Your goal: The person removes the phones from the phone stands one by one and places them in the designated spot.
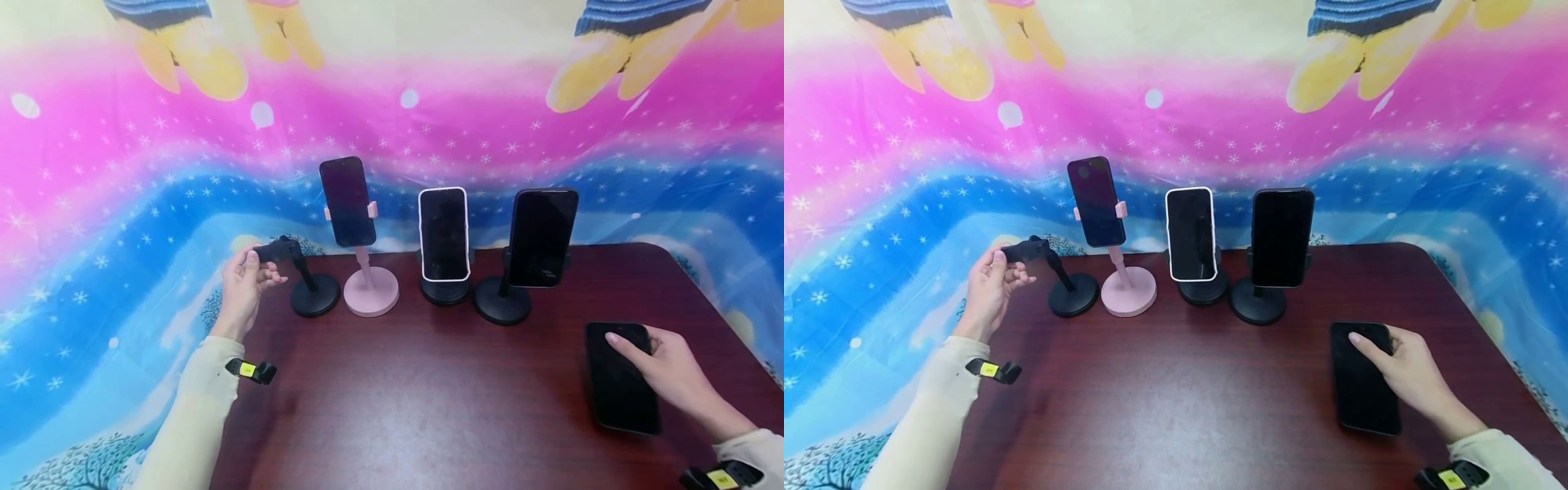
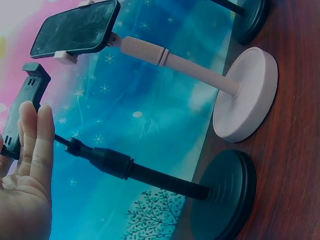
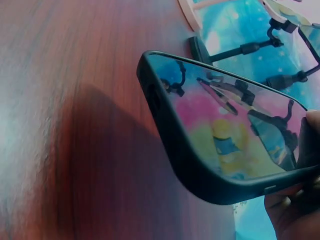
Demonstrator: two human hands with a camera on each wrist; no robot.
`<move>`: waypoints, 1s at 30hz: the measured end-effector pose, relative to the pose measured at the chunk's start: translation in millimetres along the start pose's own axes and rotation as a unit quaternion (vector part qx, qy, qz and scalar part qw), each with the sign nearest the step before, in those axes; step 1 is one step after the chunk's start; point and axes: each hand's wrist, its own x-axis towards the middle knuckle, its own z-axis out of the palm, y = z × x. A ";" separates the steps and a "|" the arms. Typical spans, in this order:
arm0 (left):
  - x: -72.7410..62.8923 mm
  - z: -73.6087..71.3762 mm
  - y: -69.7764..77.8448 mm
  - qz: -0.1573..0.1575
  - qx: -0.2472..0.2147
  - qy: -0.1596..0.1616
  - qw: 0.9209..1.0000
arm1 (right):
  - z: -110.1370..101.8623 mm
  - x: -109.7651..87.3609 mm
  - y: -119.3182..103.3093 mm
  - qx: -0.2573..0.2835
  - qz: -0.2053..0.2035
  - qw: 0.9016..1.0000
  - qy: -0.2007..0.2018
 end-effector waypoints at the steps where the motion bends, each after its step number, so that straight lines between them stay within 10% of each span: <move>1: -0.3 -0.2 0.2 -0.001 0.001 0.001 1.000 | -1.3 -0.5 1.4 -0.003 0.003 1.000 -0.006; 30: -4.6 -1.7 2.4 -0.014 -0.004 -0.012 1.000 | -25.4 -17.2 62.8 -0.098 0.085 0.986 -0.103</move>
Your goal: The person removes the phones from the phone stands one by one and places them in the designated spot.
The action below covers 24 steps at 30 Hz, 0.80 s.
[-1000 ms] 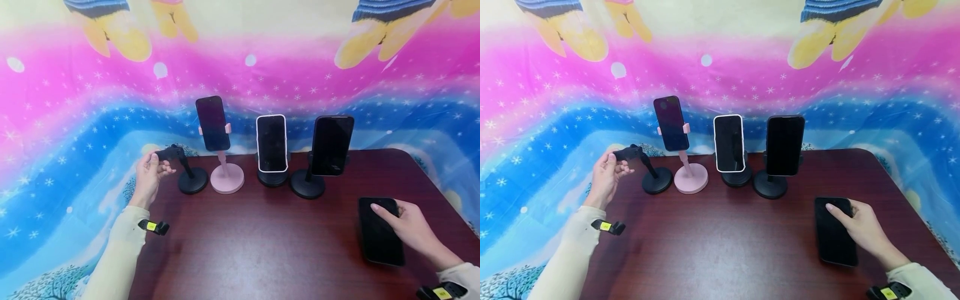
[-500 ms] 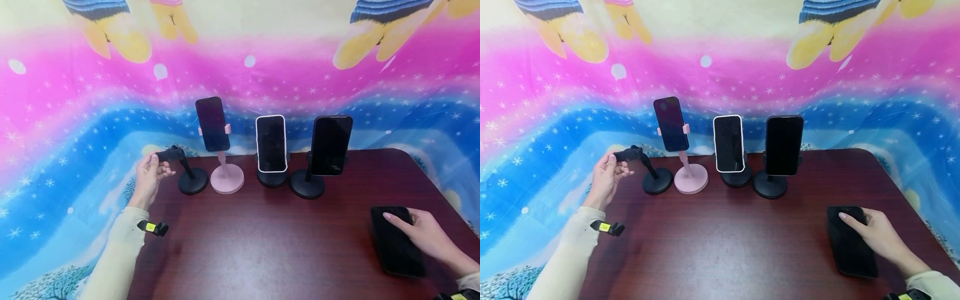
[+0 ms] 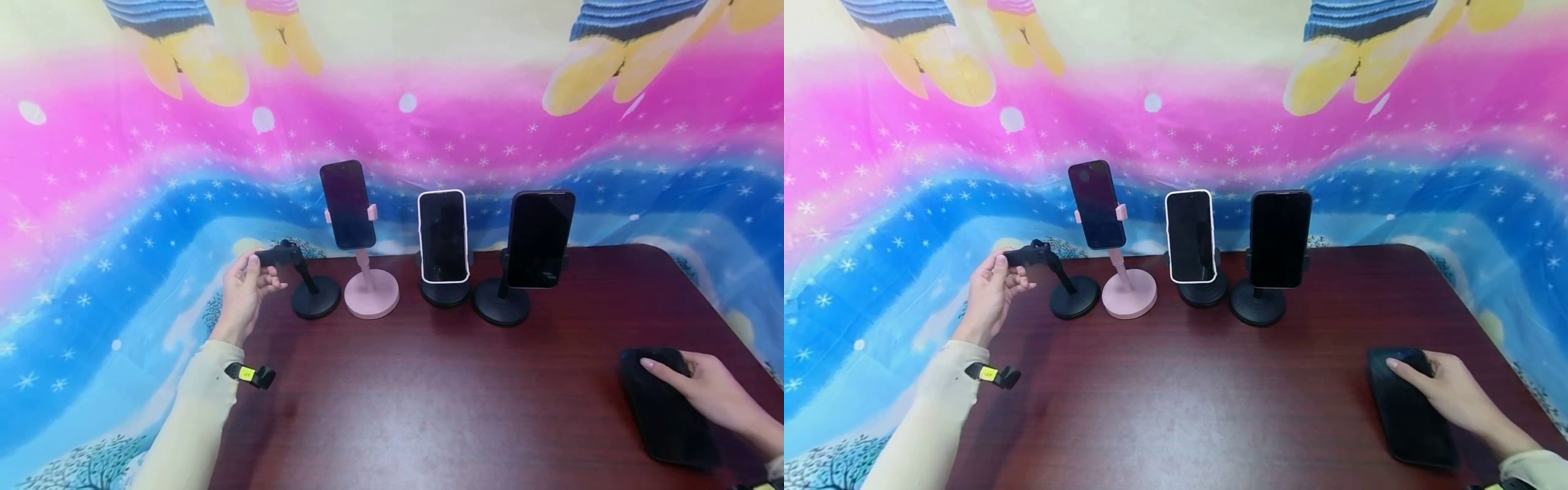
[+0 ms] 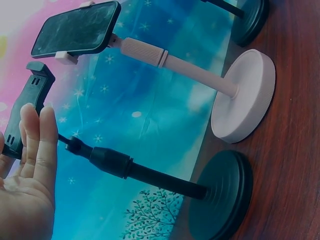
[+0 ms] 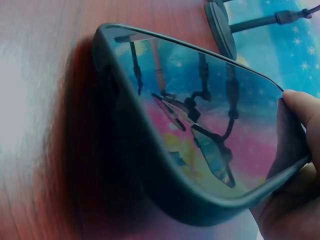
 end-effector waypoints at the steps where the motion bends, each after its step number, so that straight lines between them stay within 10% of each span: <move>1: 0.1 0.4 -0.1 -0.001 0.002 0.003 1.000 | -0.8 0.0 2.1 -0.002 0.003 1.000 -0.004; 24: 3.0 -0.7 1.2 -0.006 0.004 0.003 1.000 | -9.4 4.9 33.5 -0.050 0.067 0.991 -0.100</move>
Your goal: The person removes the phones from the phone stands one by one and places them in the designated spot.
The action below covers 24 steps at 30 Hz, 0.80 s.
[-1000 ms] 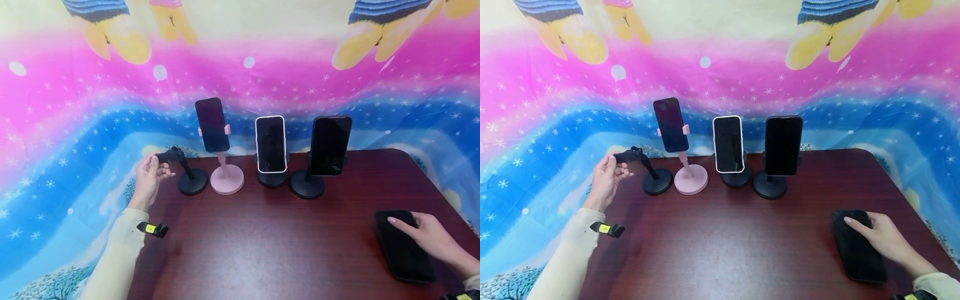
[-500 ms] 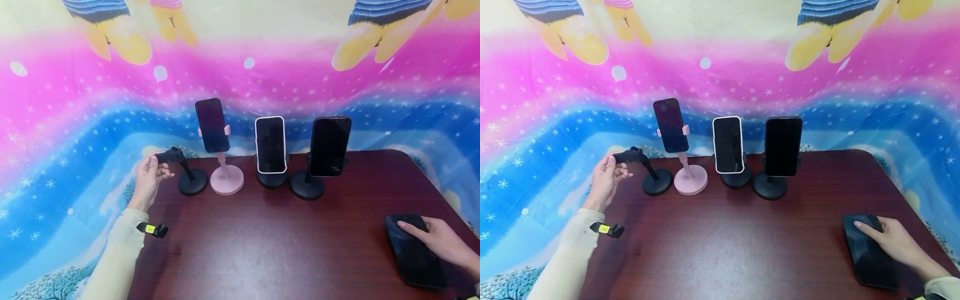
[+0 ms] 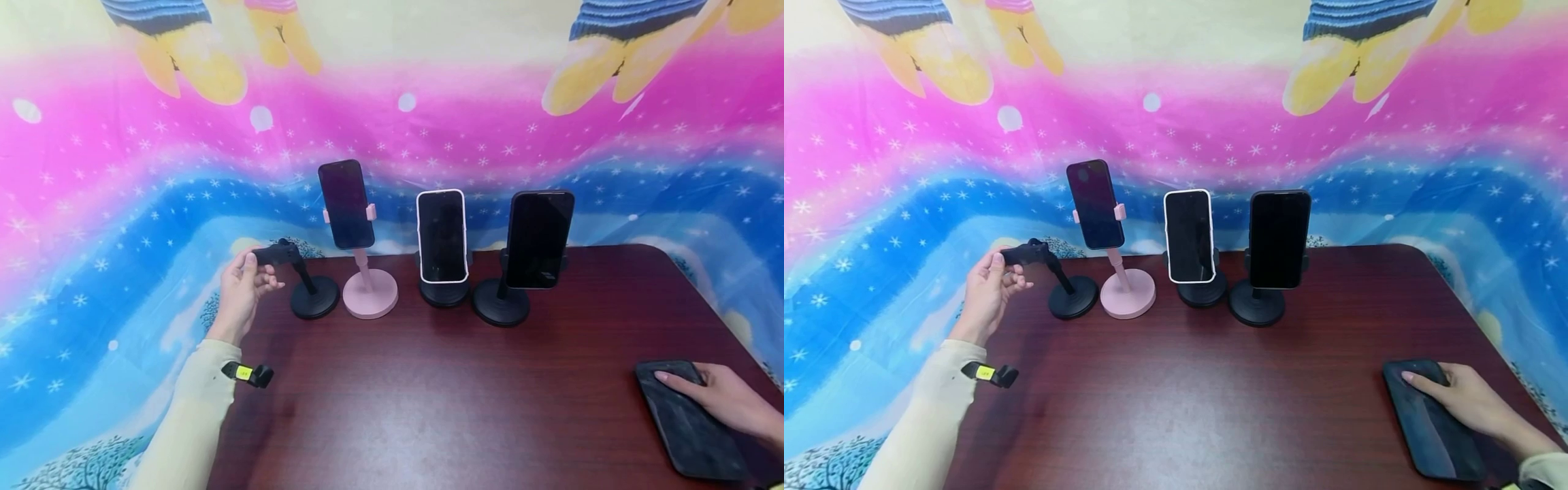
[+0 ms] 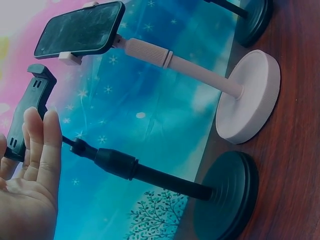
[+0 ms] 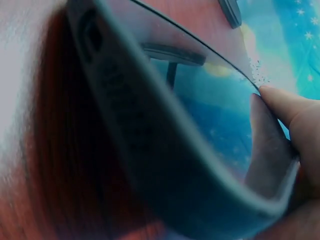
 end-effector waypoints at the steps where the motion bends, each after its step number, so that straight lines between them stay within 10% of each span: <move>1: 0.1 -0.2 0.3 0.000 0.001 0.000 1.000 | 0.0 0.5 1.2 -0.004 0.001 1.000 -0.002; 24: 1.5 -6.8 2.7 -0.010 0.006 0.001 1.000 | 1.4 6.2 17.2 -0.025 0.041 0.999 -0.023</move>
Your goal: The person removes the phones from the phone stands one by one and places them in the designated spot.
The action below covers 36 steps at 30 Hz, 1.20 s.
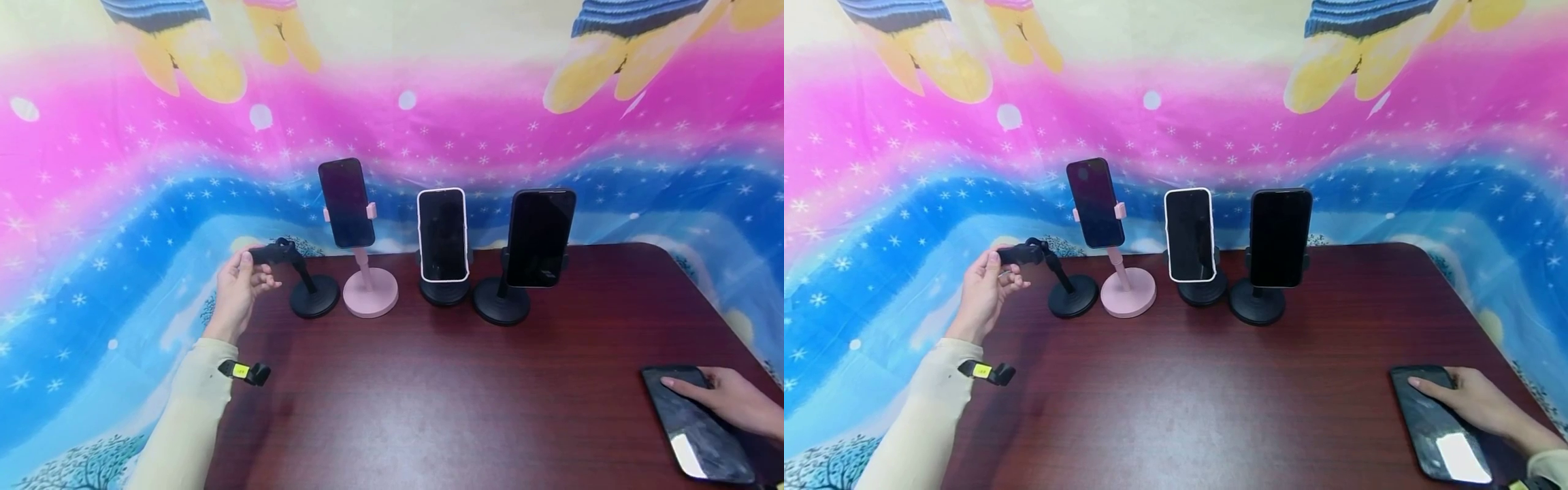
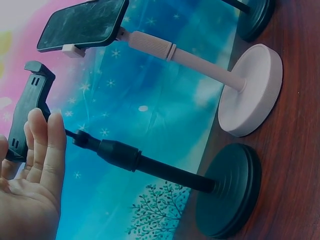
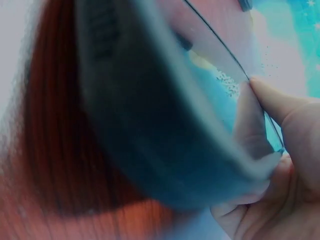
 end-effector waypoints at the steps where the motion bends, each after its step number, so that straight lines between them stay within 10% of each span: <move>1: 0.0 -0.2 0.2 -0.001 0.001 0.001 1.000 | 0.0 0.2 0.2 -0.001 0.000 1.000 0.002; 22: -0.9 -1.4 -0.6 -0.020 -0.004 0.009 1.000 | 3.9 8.9 11.8 -0.029 -0.001 0.999 0.022; 36: -4.7 -1.3 -0.4 -0.031 -0.020 0.008 0.999 | 11.6 -5.2 6.0 -0.069 -0.021 0.988 0.136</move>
